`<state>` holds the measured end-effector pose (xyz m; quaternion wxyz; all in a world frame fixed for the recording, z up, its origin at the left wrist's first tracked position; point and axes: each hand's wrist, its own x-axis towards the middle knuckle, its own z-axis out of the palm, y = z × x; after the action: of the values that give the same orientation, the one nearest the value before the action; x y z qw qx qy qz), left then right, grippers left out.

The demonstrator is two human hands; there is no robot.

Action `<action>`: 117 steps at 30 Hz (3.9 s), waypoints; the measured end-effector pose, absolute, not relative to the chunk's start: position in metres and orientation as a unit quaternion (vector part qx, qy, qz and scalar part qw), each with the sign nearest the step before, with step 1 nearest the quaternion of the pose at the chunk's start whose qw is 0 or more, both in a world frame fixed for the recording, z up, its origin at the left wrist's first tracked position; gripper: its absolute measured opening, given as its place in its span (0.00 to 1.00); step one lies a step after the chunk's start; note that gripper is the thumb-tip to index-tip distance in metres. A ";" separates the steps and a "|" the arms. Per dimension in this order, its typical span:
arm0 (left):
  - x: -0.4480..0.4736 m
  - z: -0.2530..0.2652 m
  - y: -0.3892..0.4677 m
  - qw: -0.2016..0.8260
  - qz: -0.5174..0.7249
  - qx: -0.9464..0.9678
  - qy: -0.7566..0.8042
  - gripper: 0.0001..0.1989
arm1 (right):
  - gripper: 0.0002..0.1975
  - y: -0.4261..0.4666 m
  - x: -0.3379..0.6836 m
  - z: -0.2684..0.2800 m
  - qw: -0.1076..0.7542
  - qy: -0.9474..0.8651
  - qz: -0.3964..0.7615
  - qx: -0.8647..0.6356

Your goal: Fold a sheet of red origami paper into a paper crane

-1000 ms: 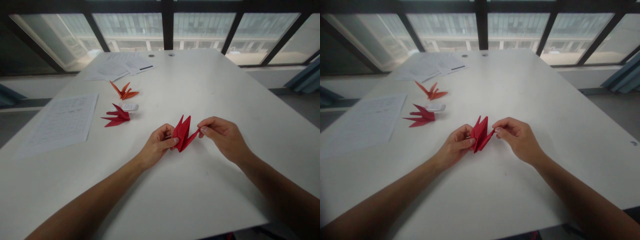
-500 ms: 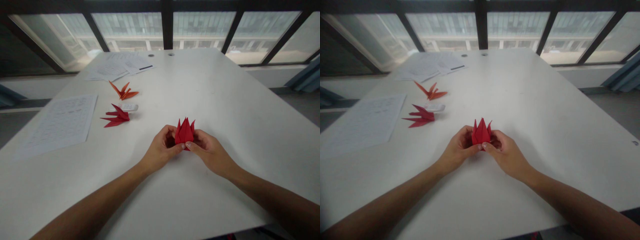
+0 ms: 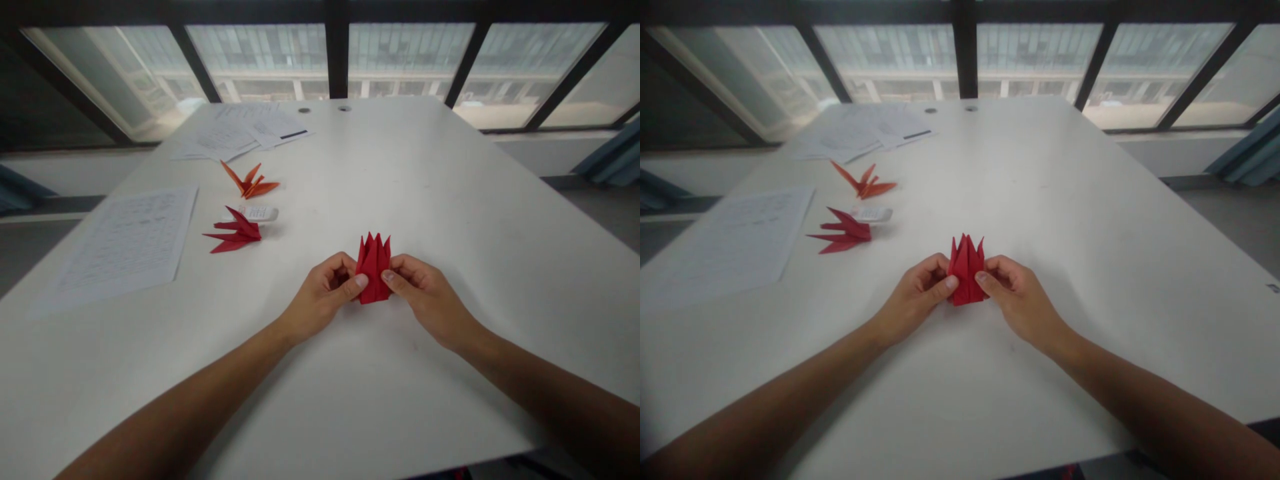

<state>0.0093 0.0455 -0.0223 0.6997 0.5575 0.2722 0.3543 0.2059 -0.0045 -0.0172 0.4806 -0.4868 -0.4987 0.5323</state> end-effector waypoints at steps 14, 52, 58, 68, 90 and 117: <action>0.010 -0.028 0.047 0.680 0.389 0.556 0.278 0.14 | 0.09 -0.006 0.205 -0.020 0.511 -0.482 0.543 -0.461; 0.012 -0.030 0.046 0.660 0.423 0.546 0.295 0.19 | 0.08 -0.005 0.202 -0.023 0.512 -0.432 0.586 -0.456; 0.012 -0.030 0.047 0.683 0.424 0.525 0.279 0.19 | 0.09 -0.004 0.202 -0.022 0.504 -0.458 0.560 -0.472; 0.010 -0.035 0.053 0.693 0.426 0.516 0.268 0.19 | 0.14 -0.011 0.205 -0.021 0.496 -0.551 0.472 -0.477; 0.008 -0.036 0.056 0.738 0.400 0.470 0.273 0.19 | 0.15 -0.007 0.204 -0.020 0.513 -0.489 0.490 -0.507; 0.010 -0.027 0.049 0.751 0.452 0.385 0.290 0.13 | 0.07 -0.012 0.216 -0.011 0.399 -0.766 0.310 -0.398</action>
<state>0.0104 0.0493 -0.0269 0.7507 0.3848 0.2904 0.4516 0.2162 -0.0116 -0.0115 0.3991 -0.3982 -0.7656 0.3100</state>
